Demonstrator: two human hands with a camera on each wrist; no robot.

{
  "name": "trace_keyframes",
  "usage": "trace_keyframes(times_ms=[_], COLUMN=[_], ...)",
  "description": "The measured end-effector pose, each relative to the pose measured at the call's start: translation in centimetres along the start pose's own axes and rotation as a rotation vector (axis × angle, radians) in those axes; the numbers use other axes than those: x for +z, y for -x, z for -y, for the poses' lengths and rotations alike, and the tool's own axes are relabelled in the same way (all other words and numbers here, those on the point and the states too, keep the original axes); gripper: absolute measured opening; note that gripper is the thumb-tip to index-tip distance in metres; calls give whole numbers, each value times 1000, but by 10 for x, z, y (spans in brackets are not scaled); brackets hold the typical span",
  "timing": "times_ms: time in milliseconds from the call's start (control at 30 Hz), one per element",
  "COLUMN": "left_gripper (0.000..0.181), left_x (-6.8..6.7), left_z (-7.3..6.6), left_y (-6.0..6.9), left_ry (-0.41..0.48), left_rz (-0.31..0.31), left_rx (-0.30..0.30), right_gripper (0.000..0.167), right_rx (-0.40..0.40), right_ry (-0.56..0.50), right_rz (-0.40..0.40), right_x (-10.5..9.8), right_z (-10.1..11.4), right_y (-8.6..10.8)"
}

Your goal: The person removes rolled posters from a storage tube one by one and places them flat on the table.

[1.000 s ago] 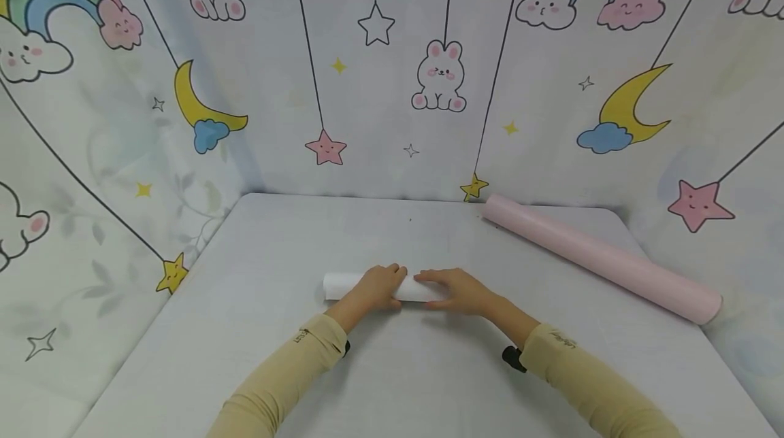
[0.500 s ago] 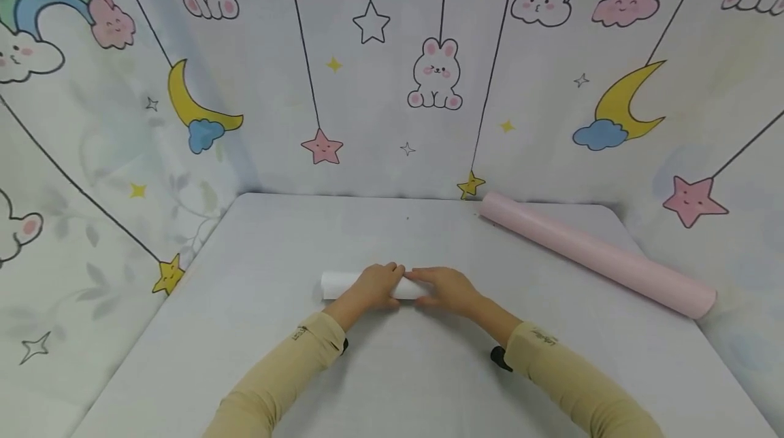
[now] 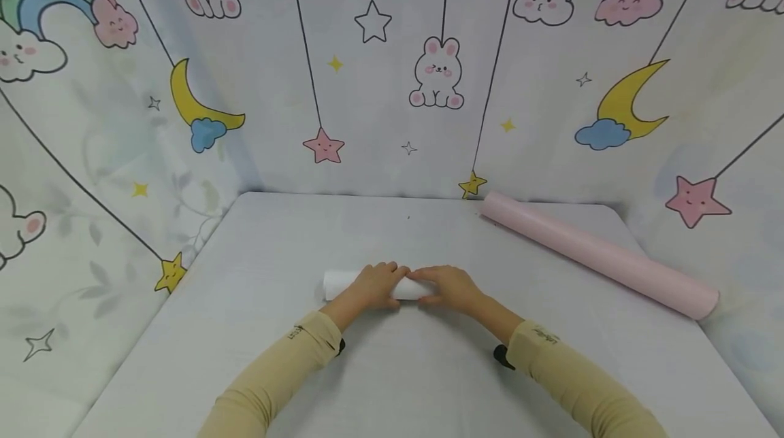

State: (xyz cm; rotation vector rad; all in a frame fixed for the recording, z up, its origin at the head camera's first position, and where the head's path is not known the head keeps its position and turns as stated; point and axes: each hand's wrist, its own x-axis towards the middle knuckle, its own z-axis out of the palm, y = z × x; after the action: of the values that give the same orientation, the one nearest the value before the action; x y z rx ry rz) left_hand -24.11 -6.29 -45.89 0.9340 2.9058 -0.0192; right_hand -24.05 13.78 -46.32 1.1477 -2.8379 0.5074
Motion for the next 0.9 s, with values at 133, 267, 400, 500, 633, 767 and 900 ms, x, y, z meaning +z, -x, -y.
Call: trace_keyframes(times_ms=[133,267,400,500,633,767,900], left_gripper=[63,64,66,67,65,63,62], left_x=[2,5,8,8,6,4,5], left_z=[3,10,17,21,24,26,26], left_y=[2,5,8,10,16,21,24], left_ry=[20,29,19,22,35,52,65], left_rz=[-38,-82,-85,-84,-97,-107,-94], left_rx=[41,45,42,70,82,75,83], right_gripper=[55,55,55,54,53,53,53], right_rx=[-3,23,81,102,113,135,143], right_ry=[-3,-8,-20,-48,-69,-84,-106], right_rz=[-1,3,27,34,29,27,26], right_x=[-1,-4,-7,-10,-15,-18,-19], right_z=[-2,-5,-12,-16,-22,-28,-32], right_y=[3,7,13,18,27,35,41])
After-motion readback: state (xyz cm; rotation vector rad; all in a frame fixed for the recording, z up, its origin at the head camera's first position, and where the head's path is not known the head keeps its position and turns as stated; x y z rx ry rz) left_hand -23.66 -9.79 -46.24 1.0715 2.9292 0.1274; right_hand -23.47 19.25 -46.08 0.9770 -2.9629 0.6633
